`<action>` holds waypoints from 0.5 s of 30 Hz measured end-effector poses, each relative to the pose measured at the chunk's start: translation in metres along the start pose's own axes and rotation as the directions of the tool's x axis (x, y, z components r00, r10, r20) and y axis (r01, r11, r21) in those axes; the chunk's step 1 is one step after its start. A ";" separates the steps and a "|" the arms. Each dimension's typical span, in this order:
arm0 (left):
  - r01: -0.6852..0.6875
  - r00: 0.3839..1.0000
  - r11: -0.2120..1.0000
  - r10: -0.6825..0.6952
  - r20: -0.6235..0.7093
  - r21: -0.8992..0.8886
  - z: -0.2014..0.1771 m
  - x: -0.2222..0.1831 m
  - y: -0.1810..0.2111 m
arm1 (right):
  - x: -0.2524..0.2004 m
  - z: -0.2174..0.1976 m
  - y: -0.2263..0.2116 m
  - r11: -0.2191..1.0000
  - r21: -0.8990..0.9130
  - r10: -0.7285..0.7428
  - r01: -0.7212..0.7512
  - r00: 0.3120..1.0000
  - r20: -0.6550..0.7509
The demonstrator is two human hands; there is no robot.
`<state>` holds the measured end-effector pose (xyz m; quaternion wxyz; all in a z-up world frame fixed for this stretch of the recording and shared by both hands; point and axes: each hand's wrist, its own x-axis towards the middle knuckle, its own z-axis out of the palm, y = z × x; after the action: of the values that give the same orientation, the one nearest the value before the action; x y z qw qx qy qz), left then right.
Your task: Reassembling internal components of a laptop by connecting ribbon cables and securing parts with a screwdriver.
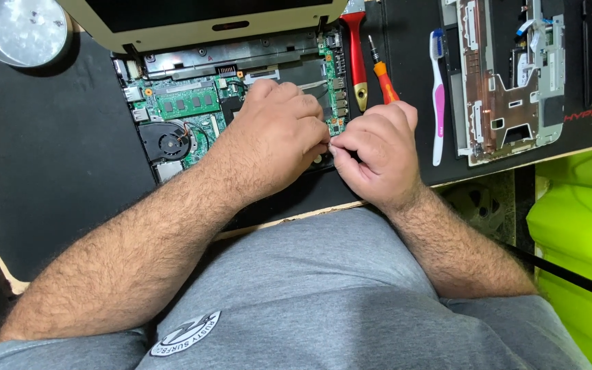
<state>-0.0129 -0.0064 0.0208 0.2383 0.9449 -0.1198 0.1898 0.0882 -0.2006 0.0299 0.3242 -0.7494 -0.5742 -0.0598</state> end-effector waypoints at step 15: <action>-0.035 0.993 0.978 0.058 -0.107 0.208 -0.008 0.009 0.007 | 0.002 0.002 0.000 0.996 -0.029 0.084 -0.083 0.995 0.049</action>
<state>-0.0092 -0.0096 0.0344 0.1414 0.9492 -0.1081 0.2597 0.0881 -0.1982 0.0293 0.3016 -0.7783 -0.5496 -0.0352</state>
